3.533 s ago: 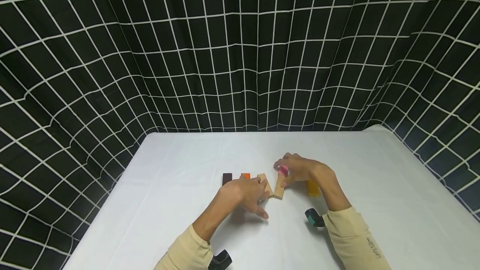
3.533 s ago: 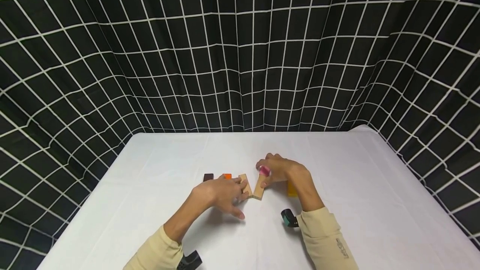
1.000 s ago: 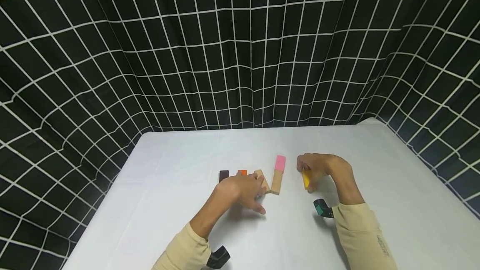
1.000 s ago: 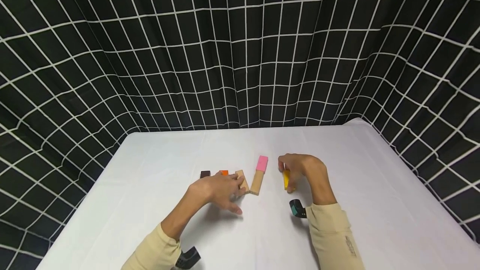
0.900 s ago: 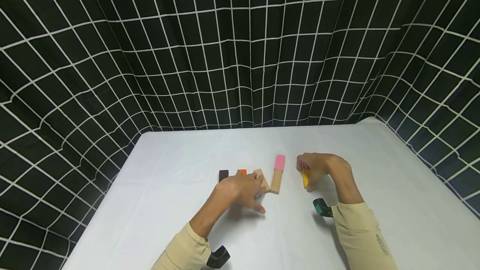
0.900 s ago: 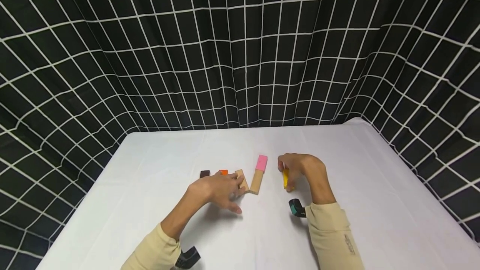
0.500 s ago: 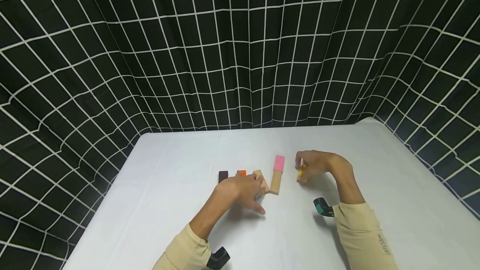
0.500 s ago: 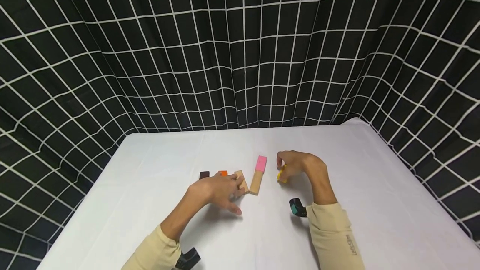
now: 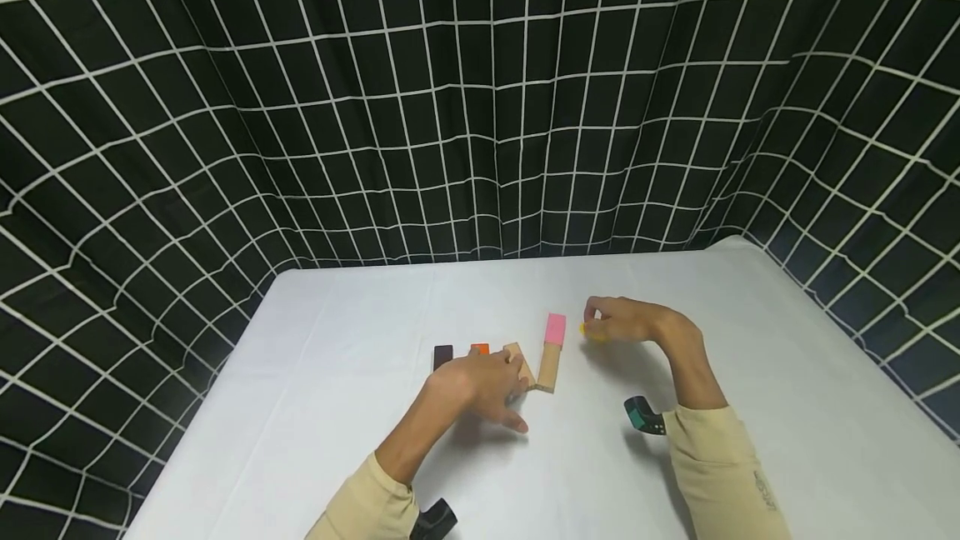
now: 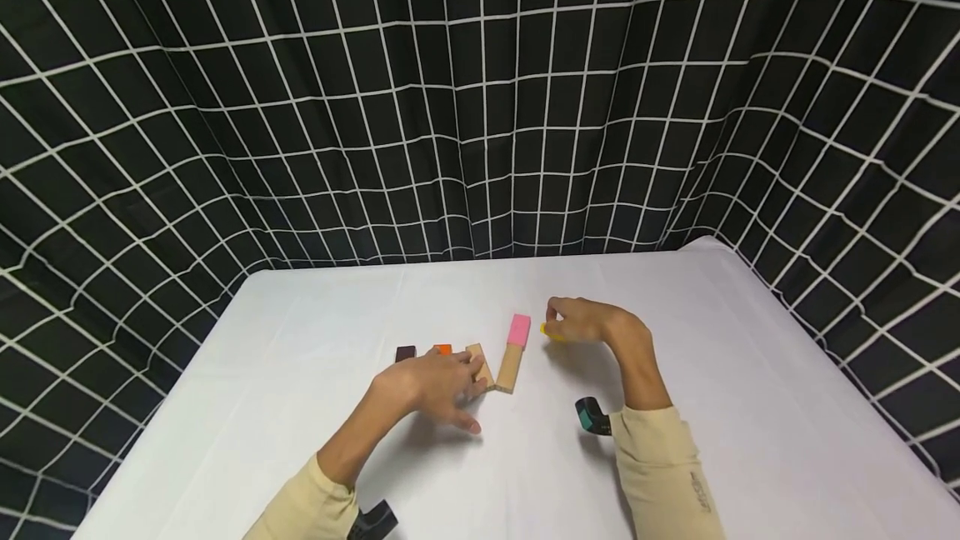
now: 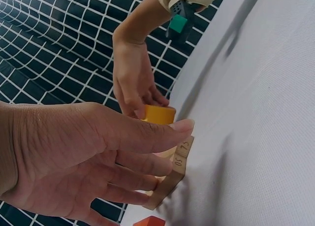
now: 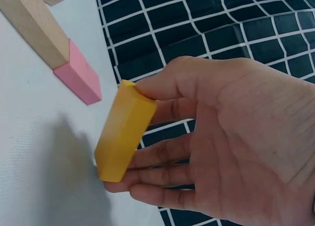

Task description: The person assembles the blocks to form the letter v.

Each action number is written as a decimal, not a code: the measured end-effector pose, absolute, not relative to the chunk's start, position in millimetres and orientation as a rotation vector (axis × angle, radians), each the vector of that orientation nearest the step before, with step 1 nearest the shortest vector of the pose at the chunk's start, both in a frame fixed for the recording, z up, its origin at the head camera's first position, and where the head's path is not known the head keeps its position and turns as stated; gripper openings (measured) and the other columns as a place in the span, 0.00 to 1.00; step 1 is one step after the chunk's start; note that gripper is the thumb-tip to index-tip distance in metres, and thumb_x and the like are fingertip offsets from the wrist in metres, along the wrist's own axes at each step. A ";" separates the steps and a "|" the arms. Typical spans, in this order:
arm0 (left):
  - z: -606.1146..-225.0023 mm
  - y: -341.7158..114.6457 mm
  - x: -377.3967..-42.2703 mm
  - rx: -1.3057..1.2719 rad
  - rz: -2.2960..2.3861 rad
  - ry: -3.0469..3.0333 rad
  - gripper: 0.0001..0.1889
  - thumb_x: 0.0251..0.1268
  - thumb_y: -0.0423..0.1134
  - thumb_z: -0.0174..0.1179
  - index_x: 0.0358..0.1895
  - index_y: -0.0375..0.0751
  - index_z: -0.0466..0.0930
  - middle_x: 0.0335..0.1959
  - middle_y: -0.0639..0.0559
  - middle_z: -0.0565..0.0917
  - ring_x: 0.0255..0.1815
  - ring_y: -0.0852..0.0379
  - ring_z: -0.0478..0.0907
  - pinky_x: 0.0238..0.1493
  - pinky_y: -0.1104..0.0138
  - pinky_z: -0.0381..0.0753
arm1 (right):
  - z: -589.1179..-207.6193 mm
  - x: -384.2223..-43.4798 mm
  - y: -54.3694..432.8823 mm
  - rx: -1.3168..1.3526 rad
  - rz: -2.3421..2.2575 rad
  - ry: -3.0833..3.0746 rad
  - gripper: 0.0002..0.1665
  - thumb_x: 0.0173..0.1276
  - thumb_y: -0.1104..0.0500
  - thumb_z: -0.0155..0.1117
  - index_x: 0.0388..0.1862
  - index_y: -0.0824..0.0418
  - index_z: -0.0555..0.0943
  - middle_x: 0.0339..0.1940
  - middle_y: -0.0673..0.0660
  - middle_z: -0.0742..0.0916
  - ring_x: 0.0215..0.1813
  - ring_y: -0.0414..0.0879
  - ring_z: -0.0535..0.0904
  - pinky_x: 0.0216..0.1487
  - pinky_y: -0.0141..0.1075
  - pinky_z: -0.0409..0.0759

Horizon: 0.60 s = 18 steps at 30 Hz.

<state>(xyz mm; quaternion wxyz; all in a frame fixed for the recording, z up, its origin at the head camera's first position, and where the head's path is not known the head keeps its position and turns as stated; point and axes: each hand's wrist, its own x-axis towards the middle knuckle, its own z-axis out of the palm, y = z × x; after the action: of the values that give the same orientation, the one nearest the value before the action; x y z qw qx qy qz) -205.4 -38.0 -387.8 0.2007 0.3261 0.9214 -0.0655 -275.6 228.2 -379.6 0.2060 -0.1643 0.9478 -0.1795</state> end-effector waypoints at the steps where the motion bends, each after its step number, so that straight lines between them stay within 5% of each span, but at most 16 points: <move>1: -388.1 -37.6 -205.2 0.908 -0.174 2.572 0.36 0.66 0.67 0.65 0.75 0.60 0.74 0.84 0.54 0.63 0.82 0.53 0.65 0.74 0.54 0.77 | -379.8 -276.1 228.2 -0.459 -0.501 2.643 0.19 0.76 0.47 0.52 0.56 0.54 0.80 0.52 0.58 0.84 0.53 0.53 0.78 0.54 0.53 0.80; 11: -388.6 -37.1 -207.4 0.880 -0.169 2.576 0.38 0.65 0.68 0.65 0.76 0.59 0.73 0.84 0.51 0.63 0.82 0.51 0.66 0.72 0.54 0.78 | -378.3 -286.9 225.2 -0.583 -0.521 2.676 0.23 0.82 0.45 0.51 0.64 0.57 0.78 0.64 0.65 0.83 0.60 0.57 0.79 0.65 0.60 0.77; 18: -389.8 -36.3 -205.7 0.864 -0.155 2.590 0.39 0.63 0.69 0.66 0.76 0.59 0.73 0.84 0.51 0.64 0.80 0.51 0.69 0.72 0.54 0.79 | -384.5 -296.1 221.2 -0.617 -0.490 2.711 0.24 0.79 0.48 0.57 0.63 0.62 0.80 0.57 0.63 0.83 0.54 0.53 0.80 0.61 0.55 0.81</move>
<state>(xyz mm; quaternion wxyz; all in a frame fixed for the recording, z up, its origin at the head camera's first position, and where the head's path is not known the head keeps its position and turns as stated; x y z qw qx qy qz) -205.7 -36.3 -389.8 0.2019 0.3095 0.9276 -0.0555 -296.1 221.2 -384.5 0.1588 -0.2157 0.9481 -0.1714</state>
